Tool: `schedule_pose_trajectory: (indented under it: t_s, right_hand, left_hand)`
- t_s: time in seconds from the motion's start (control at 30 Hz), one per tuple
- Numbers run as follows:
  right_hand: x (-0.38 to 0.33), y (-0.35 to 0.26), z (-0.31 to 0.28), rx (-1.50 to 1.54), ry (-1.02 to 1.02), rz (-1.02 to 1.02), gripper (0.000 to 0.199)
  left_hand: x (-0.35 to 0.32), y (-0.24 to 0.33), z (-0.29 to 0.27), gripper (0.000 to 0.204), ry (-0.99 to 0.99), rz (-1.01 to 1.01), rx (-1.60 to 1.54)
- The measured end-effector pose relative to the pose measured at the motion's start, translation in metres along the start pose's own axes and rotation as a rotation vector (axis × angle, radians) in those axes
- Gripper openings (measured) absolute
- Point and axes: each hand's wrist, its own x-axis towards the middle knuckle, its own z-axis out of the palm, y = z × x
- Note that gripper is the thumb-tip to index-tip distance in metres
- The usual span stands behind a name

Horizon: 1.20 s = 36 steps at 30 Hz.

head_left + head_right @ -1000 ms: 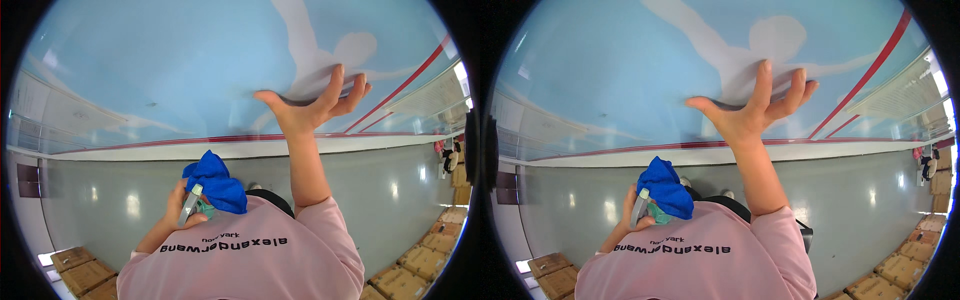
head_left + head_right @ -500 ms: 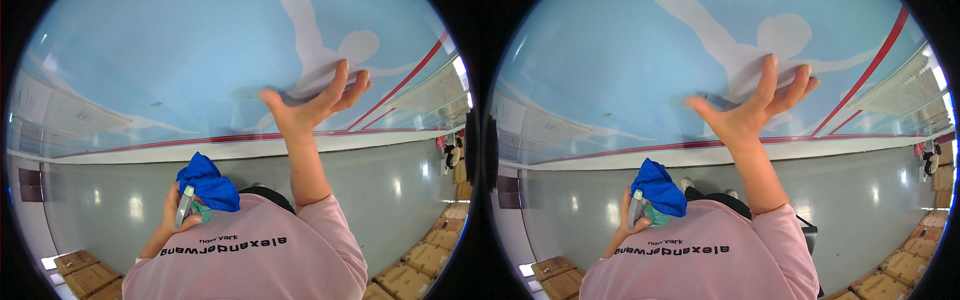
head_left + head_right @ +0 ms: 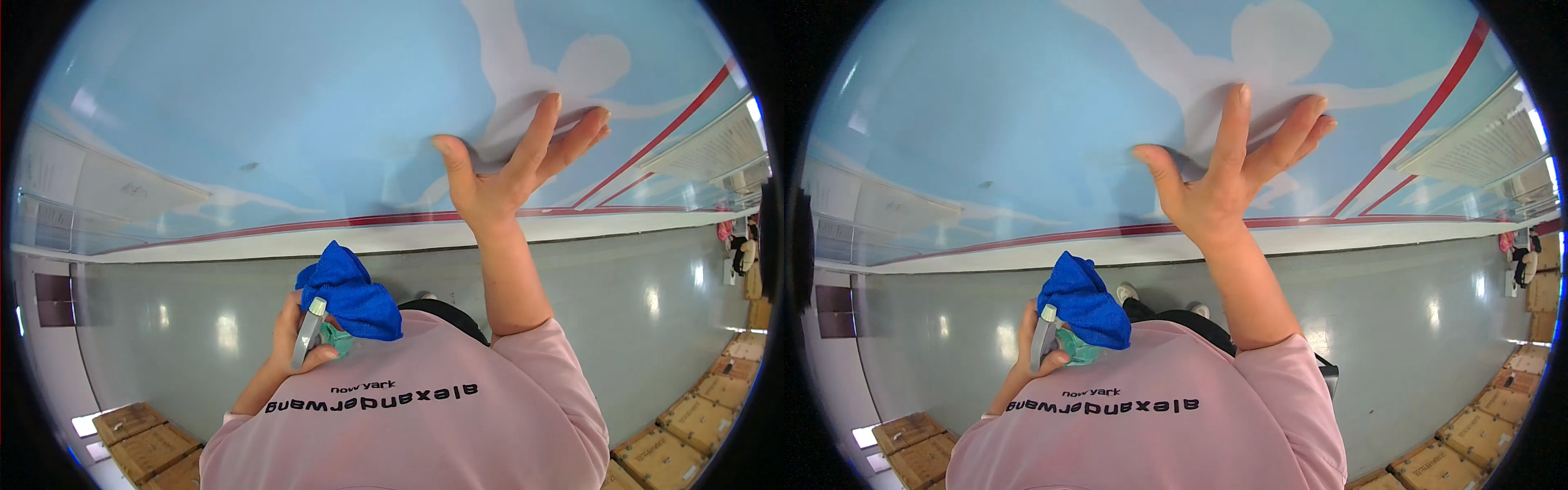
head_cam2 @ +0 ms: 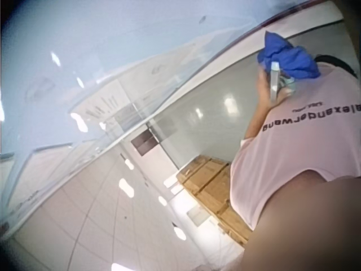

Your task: Using a spray bottle and blue cloth to clean a large illustrated wall panel.

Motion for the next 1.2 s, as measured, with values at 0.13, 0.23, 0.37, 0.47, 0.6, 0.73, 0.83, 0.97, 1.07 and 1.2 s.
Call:
schedule_pose_trajectory:
  t_s: [0.13,0.23,0.37,0.47,0.6,0.73,0.83,0.97,1.07,1.2]
  right_hand:
    - [-0.005,0.005,0.003,0.010,-0.001,0.023,0.099]
    - [-0.007,0.006,0.005,0.027,-0.006,0.057,0.102]
    - [-0.001,-0.006,0.009,0.046,-0.016,0.107,0.113]
    - [0.001,-0.011,0.014,-0.017,0.005,0.107,0.117]
    - [-0.002,-0.017,0.020,-0.011,0.042,0.152,0.101]
    - [-0.008,-0.018,0.024,-0.065,0.033,0.095,0.096]
    - [-0.008,-0.017,0.025,-0.075,0.048,0.081,0.089]
    - [-0.010,-0.010,0.025,-0.066,0.033,0.076,0.085]
    - [-0.013,-0.006,0.027,-0.062,0.017,0.090,0.085]
    - [-0.012,0.001,0.018,-0.049,-0.103,0.040,0.103]
  left_hand:
    - [-0.003,-0.006,0.001,0.086,0.016,0.017,0.005]
    - [-0.004,-0.007,-0.001,0.087,0.013,0.015,0.012]
    - [-0.003,-0.007,-0.002,0.087,0.008,-0.009,-0.027]
    - [-0.003,-0.006,-0.005,0.087,-0.010,-0.004,-0.015]
    - [-0.002,-0.006,-0.008,0.087,-0.018,0.011,0.011]
    - [0.002,-0.001,-0.011,0.086,-0.068,0.017,0.078]
    - [0.003,-0.001,-0.011,0.086,-0.067,0.038,0.103]
    - [0.000,-0.007,-0.011,0.086,-0.069,0.037,0.096]
    - [-0.001,-0.009,-0.007,0.086,-0.037,0.032,0.067]
    - [-0.002,-0.010,-0.002,0.086,0.016,0.025,-0.009]
